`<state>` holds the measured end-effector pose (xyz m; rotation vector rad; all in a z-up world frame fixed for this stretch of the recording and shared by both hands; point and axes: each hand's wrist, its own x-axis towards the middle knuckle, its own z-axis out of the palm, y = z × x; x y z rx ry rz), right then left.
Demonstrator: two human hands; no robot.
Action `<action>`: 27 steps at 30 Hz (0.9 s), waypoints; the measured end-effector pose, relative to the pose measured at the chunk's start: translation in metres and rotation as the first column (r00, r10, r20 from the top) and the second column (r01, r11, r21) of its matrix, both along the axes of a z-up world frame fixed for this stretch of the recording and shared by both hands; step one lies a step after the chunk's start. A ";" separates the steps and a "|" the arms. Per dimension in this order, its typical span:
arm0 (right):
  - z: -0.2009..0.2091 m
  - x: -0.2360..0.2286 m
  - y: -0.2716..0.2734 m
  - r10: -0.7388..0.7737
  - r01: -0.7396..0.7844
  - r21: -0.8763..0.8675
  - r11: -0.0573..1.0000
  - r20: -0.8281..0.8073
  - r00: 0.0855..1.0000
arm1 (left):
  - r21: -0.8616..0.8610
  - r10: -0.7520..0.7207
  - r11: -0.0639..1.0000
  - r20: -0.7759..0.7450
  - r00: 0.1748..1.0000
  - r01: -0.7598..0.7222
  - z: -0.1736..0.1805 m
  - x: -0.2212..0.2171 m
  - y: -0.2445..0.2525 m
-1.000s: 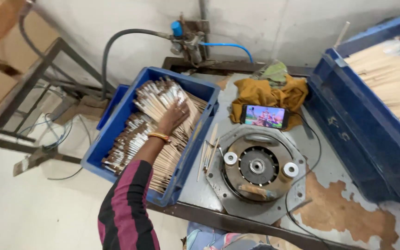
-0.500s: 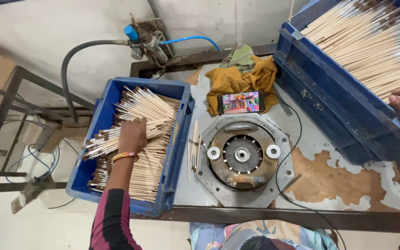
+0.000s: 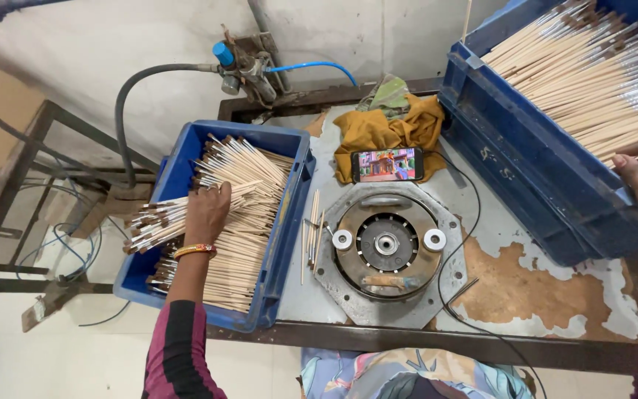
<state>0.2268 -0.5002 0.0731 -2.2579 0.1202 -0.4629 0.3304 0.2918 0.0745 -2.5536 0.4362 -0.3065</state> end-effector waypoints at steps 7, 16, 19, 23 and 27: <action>-0.017 0.006 -0.008 -0.032 0.032 0.018 0.999 -0.003 0.999 | -0.074 0.049 0.997 0.162 0.986 -0.037 0.062 -0.016 -0.023; -0.015 0.007 -0.007 -0.075 0.080 0.066 0.995 -0.070 0.995 | -0.974 -0.051 -0.101 0.210 0.976 0.204 0.049 -0.060 -0.057; -0.019 0.004 -0.015 -0.043 0.042 -0.017 0.999 -0.007 0.999 | -0.956 -0.001 -0.225 0.195 0.981 0.190 0.012 -0.066 -0.056; -0.021 0.007 -0.019 -0.009 0.010 -0.030 0.999 0.035 0.999 | -0.933 0.154 -0.203 0.268 0.951 0.296 -0.018 -0.071 -0.063; -0.034 0.008 -0.031 -0.021 0.024 -0.075 0.997 0.047 0.999 | -0.941 0.239 -0.169 0.248 0.939 0.292 -0.028 -0.052 -0.052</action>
